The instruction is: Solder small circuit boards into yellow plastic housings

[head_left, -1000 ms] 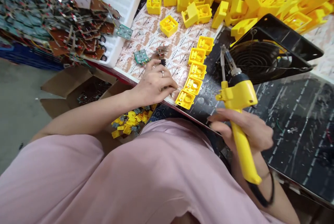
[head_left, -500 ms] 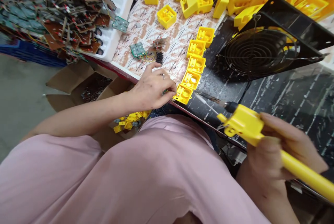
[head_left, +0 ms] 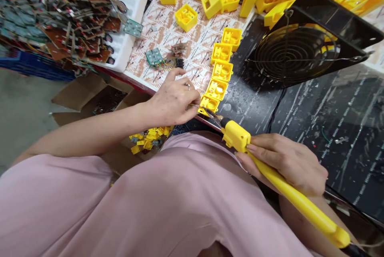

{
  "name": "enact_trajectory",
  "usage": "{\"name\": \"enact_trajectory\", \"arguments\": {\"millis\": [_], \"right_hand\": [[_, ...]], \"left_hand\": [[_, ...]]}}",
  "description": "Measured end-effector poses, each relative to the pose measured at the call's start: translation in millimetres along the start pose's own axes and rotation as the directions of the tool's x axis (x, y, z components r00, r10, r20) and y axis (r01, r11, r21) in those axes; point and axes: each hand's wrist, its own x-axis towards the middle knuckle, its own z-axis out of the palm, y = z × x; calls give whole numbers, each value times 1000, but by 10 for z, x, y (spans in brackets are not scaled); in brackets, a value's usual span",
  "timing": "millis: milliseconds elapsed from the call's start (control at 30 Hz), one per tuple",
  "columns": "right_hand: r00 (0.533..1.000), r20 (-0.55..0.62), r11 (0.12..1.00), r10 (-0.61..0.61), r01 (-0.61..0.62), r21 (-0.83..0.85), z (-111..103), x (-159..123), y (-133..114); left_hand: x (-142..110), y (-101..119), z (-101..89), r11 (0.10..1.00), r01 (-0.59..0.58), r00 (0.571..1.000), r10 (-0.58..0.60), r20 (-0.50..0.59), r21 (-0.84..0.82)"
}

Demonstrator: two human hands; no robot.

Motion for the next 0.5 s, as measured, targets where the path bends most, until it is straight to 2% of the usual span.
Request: {"name": "enact_trajectory", "arguments": {"millis": [133, 433, 500], "right_hand": [[996, 51, 997, -77, 77, -7, -28, 52, -18], [991, 129, 999, -20, 25, -38, -131, 65, -134], [989, 145, 998, 37, -28, -64, -189, 58, -152]], "left_hand": [[0, 8, 4, 1000, 10, 1000, -10, 10, 6], [27, 19, 15, 999, 47, 998, -48, 46, 7], [37, 23, 13, 998, 68, 996, -68, 62, 3]]}}
